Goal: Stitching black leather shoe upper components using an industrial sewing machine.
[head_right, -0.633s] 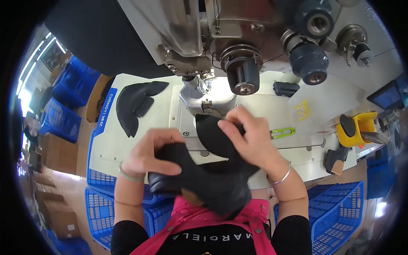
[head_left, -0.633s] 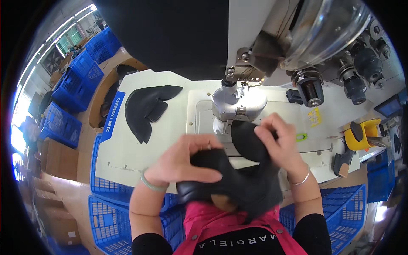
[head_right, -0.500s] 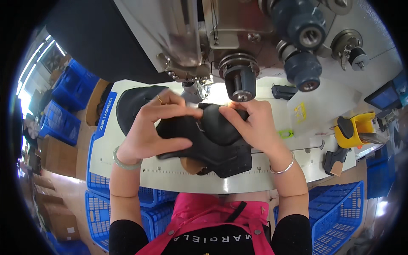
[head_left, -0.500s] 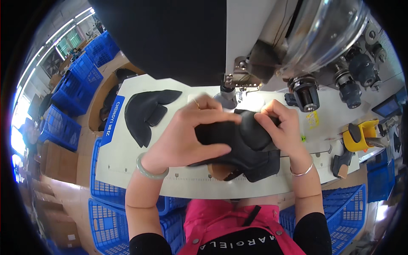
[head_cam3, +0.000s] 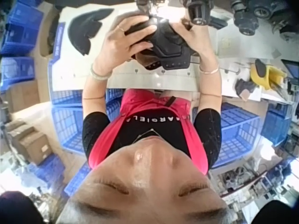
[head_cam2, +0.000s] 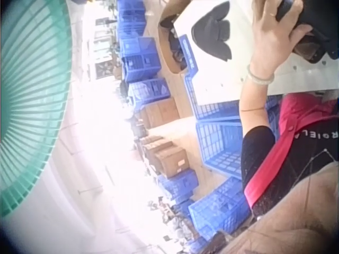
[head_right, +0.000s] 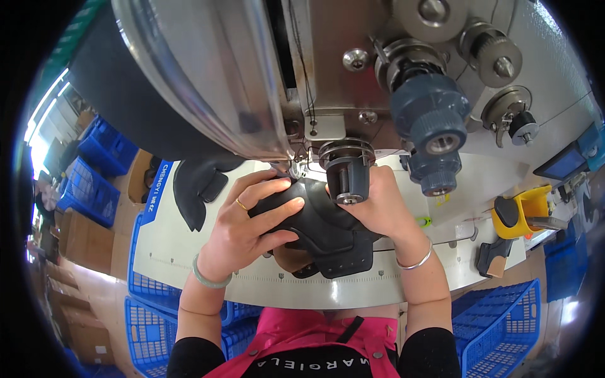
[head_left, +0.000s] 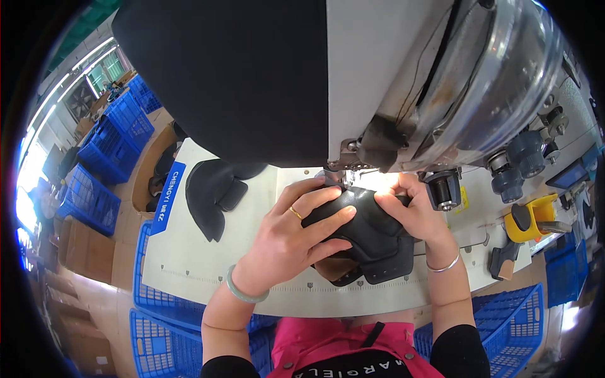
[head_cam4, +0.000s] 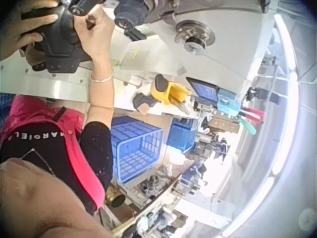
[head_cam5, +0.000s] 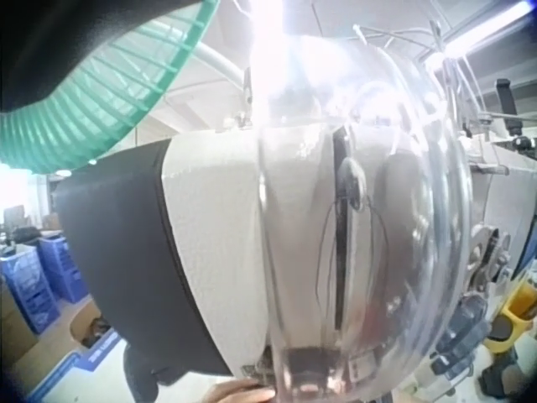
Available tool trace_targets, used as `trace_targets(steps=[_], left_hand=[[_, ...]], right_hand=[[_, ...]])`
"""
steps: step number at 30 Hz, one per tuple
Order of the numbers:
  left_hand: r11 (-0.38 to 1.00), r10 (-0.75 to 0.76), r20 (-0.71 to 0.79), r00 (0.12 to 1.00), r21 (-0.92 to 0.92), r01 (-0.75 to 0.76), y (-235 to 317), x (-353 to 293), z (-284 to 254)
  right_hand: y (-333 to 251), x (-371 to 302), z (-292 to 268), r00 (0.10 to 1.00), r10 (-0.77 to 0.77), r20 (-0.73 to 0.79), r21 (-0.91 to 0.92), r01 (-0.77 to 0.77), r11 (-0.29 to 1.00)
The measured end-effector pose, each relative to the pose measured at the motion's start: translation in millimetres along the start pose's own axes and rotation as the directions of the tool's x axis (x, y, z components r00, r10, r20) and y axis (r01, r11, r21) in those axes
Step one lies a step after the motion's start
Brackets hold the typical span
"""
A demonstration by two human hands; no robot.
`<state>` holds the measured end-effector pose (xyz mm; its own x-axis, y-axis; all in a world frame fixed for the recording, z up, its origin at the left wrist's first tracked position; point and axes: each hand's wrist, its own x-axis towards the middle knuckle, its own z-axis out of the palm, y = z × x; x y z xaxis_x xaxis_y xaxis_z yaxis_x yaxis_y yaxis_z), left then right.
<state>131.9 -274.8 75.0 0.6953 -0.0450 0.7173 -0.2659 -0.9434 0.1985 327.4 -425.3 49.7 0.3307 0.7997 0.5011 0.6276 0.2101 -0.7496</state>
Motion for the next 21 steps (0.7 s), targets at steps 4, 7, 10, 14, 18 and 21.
trace_targets(steps=[4, 7, 10, 14, 18, 21], left_hand=[[1.000, 0.001, 0.012, 1.000, 0.008, -0.001, -1, 2, 0], [1.000, 0.000, 0.012, 1.000, 0.003, 0.000, -1, 3, -1], [1.000, -0.010, 0.015, 1.000, 0.003, 0.010, 0, 4, -2], [0.998, -0.034, -0.028, 0.999, -0.056, 0.032, 1, 2, 2], [0.999, 0.028, 0.053, 0.998, 0.017, -0.029, -3, 4, -2], [1.000, 0.020, 0.077, 0.997, 0.007, -0.021, -2, 4, -5]], right_hand=[[2, 0, -2, 1.000, -0.006, 0.025, 0.055, 0.005, 0.999], [2, 0, -1, 1.000, -0.003, 0.016, 0.062, 0.002, 0.998], [9, -1, -2, 0.999, -0.042, 0.011, 0.049, 0.041, 0.998], [3, 1, 0, 0.999, -0.041, -0.008, 0.032, 0.041, 0.999], [0, 0, 1, 0.999, -0.037, -0.028, -0.011, 0.037, 0.999], [2, -1, 1, 1.000, -0.004, -0.012, 0.020, 0.005, 1.000]])
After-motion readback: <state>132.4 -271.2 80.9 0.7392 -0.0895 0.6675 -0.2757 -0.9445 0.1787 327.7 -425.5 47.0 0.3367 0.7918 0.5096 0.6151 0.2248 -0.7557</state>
